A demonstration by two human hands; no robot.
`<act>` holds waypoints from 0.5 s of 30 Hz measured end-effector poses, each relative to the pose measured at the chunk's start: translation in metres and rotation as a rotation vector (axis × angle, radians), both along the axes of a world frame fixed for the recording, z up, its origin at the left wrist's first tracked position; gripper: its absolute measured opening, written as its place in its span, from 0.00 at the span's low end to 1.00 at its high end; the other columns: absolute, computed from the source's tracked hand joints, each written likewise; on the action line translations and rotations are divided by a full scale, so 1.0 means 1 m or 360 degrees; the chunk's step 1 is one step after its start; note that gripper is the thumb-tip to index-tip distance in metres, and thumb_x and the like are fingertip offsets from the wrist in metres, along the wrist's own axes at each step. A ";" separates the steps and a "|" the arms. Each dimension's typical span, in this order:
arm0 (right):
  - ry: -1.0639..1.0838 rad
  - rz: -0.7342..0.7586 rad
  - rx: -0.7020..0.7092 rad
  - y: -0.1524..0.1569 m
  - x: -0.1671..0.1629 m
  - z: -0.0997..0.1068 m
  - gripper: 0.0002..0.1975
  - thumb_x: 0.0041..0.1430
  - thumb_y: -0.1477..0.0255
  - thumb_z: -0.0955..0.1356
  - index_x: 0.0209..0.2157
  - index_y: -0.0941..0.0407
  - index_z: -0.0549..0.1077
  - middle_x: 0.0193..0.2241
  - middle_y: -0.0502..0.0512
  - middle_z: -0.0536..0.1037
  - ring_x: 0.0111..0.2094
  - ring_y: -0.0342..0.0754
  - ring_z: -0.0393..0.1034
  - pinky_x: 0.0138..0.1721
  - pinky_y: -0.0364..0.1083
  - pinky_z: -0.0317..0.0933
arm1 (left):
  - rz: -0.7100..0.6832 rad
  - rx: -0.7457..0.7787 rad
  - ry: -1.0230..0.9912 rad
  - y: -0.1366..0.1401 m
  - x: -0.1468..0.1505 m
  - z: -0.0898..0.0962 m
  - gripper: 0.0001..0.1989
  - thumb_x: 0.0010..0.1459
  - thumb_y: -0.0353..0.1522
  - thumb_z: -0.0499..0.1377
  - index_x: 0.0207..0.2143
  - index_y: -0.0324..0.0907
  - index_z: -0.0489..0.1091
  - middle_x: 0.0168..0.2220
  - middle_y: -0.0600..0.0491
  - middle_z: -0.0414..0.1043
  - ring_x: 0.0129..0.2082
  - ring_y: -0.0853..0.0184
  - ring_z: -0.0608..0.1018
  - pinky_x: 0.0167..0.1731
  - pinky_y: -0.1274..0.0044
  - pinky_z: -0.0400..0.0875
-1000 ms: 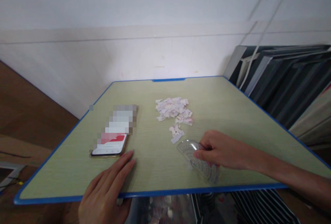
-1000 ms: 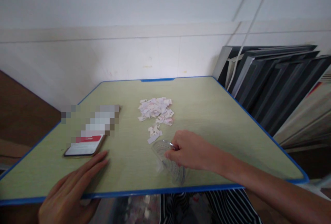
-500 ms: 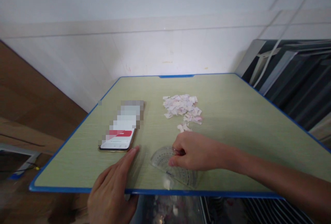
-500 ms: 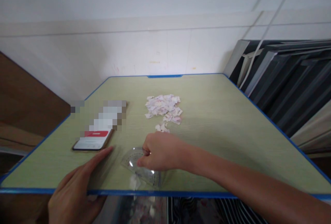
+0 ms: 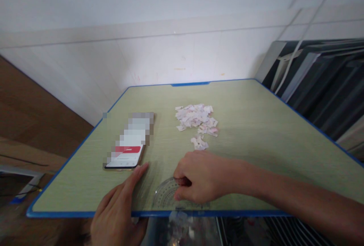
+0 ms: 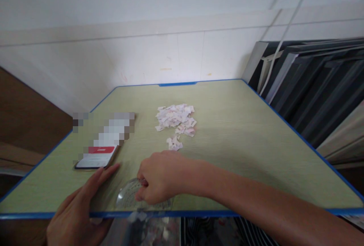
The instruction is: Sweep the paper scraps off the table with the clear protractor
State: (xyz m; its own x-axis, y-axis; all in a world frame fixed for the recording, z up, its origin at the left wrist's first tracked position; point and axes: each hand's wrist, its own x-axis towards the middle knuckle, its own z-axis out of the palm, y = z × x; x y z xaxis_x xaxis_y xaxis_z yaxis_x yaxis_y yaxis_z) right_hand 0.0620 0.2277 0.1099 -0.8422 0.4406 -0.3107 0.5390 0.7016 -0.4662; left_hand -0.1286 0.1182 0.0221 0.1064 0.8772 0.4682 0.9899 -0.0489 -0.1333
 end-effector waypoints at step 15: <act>0.0480 -0.0020 -0.0074 -0.011 0.010 -0.020 0.13 0.52 0.68 0.64 0.18 0.59 0.68 0.15 0.45 0.64 0.18 0.37 0.48 0.21 0.40 0.42 | -0.0119 0.0067 0.0095 0.001 -0.005 0.000 0.27 0.51 0.30 0.47 0.56 0.37 0.57 0.45 0.47 0.77 0.38 0.63 0.79 0.39 0.72 0.65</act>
